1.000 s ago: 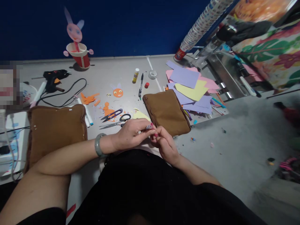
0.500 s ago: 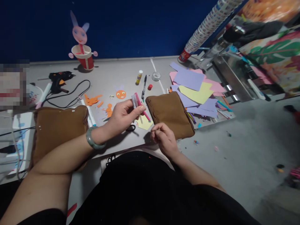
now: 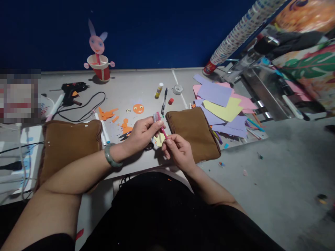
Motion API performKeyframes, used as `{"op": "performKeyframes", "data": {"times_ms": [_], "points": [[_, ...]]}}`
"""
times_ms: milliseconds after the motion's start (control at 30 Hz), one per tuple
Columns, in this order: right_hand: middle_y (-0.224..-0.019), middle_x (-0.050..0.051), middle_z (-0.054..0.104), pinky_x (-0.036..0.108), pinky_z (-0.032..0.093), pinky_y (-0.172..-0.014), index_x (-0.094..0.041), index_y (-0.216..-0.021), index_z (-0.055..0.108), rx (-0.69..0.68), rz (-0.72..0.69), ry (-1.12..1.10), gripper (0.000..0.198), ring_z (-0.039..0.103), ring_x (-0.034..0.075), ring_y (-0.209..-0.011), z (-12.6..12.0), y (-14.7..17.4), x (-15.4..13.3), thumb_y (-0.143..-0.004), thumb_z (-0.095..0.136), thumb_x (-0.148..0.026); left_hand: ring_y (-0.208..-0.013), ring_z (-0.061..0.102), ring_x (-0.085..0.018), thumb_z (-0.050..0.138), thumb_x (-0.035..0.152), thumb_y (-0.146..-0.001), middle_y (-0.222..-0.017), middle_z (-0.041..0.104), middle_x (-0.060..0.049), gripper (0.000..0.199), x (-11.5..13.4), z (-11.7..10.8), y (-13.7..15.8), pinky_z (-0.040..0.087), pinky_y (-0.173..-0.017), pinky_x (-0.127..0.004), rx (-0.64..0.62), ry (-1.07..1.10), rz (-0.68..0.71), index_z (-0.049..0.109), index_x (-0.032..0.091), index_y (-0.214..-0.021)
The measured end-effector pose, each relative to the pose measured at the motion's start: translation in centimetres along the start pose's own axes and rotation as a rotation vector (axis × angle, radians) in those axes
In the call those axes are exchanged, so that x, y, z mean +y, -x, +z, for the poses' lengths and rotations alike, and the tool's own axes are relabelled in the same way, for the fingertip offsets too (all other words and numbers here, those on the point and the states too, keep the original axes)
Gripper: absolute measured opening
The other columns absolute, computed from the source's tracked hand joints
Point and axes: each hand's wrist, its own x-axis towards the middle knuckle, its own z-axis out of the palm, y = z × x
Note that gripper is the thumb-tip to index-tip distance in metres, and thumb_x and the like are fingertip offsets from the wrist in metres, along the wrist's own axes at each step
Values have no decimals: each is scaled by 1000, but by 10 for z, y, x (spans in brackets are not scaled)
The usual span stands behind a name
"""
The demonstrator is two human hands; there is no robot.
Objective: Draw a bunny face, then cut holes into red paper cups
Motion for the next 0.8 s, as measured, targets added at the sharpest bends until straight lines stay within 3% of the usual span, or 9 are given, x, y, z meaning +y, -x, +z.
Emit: {"op": "performKeyframes", "data": {"times_ms": [200, 333, 367, 433, 500, 567, 700, 800], "points": [[-59, -5, 59, 23, 43, -46, -19, -80, 58, -36, 40, -44, 30, 46, 6, -42, -5, 6, 7, -93, 60, -46, -69, 59, -9, 57, 45, -94, -78, 66, -2, 31, -3, 9, 4, 50, -63, -23, 21, 156, -72, 68, 17, -87], [-58, -1, 62, 22, 40, -42, -18, -72, 60, -245, 94, 115, 32, 51, 8, -42, -16, 4, -8, -92, 62, -43, -69, 62, -10, 55, 40, -95, -76, 64, 0, 26, 9, 3, -3, 52, -62, -22, 47, 413, -172, 64, 16, -99], [-62, 0, 65, 23, 40, -41, -18, -73, 62, -276, 47, 195, 29, 52, 9, -43, -19, -1, -14, -91, 64, -41, -63, 60, -9, 54, 38, -95, -72, 60, 1, 24, 14, -3, -6, 51, -58, -22, 58, 463, -189, 62, 16, -101], [-73, 2, 68, 25, 48, -50, -20, -93, 69, -156, -205, 360, 17, 59, 11, -55, -22, -16, -29, -89, 66, -36, -50, 47, -5, 53, 33, -95, -65, 49, 6, 20, 24, -15, -13, 42, -48, -19, 23, 493, -210, 59, 17, -105], [-96, 6, 71, 30, 55, -71, -24, -122, 66, -113, -421, 494, 31, 65, 15, -76, -19, -41, -43, -91, 61, -30, -42, 34, -3, 53, 34, -95, -63, 43, 8, 20, 31, -28, -18, 31, -41, -16, -56, 458, -233, 57, 20, -109], [-115, 8, 67, 34, 55, -84, -27, -137, 57, -168, -562, 576, 45, 64, 16, -89, -12, -72, -53, -92, 55, -23, -41, 29, -2, 54, 38, -95, -62, 42, 9, 20, 33, -39, -22, 23, -38, -15, -115, 416, -230, 54, 21, -105], [-114, 6, 65, 37, 53, -92, -28, -140, 55, -384, -670, 609, 57, 62, 16, -96, 7, -131, -56, -88, 45, -9, -39, 27, -2, 56, 44, -93, -58, 41, 11, 25, 24, -49, -30, 21, -38, -13, -89, 398, -184, 45, 22, -90], [-109, 6, 67, 38, 53, -93, -26, -131, 63, -428, -676, 548, 56, 63, 17, -98, 16, -157, -43, -84, 41, -5, -39, 35, -2, 58, 38, -92, -58, 47, 10, 21, 13, -52, -39, 28, -40, -14, -13, 402, -165, 48, 20, -91]]}}
